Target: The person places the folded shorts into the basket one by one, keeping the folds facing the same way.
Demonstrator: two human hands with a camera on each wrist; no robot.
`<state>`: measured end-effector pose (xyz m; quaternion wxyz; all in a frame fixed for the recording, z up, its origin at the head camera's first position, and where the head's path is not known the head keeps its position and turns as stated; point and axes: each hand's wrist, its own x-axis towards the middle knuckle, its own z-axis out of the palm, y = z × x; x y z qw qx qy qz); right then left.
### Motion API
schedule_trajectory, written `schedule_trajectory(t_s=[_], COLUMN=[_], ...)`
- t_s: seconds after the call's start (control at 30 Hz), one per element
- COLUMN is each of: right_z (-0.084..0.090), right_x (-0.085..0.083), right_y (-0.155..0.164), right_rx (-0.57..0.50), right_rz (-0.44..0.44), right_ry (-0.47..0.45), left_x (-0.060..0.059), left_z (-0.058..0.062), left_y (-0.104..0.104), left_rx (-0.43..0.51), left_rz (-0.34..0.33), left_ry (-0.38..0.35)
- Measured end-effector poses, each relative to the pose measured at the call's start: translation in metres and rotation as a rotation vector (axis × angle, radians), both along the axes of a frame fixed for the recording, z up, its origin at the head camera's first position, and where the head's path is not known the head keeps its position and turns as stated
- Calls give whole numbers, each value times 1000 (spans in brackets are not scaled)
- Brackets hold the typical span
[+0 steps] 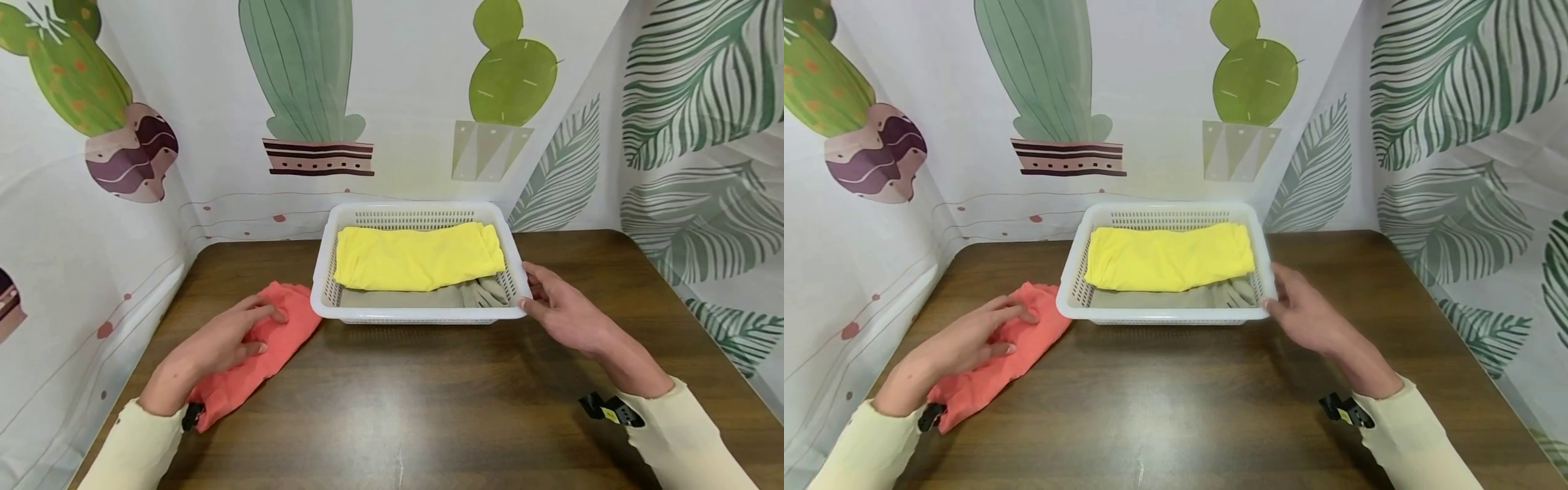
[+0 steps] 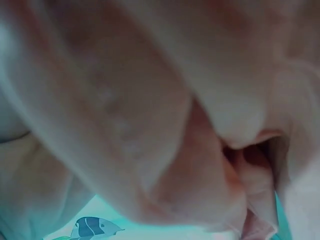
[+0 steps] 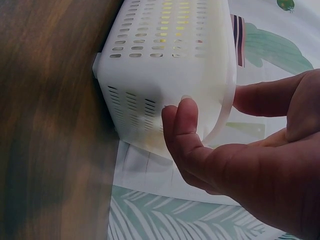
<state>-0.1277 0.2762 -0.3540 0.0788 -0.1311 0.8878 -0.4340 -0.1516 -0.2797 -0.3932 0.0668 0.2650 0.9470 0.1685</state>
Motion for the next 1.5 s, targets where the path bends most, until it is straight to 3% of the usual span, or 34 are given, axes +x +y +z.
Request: schedule_trajectory(t_s=[0.2, 0.57, 0.8, 1.13, 1.5], right_z=[1, 0, -1, -1, -1], right_x=[0, 0, 0, 1, 1], right_y=[-2, -2, -2, -1, -1], right_rx=[-34, -20, -22, -29, -37], right_rz=[12, 8, 8, 7, 7], right_ry=[12, 8, 9, 10, 4], left_x=[4, 12, 17, 25, 33], left_z=[-1, 2, 1, 5, 4], left_y=[-3, -4, -3, 5, 23], left_rx=[26, 49, 83, 68, 22], left_rz=[-44, -122, -187, -179, -231], left_ry=[12, -33, -15, -107, -119])
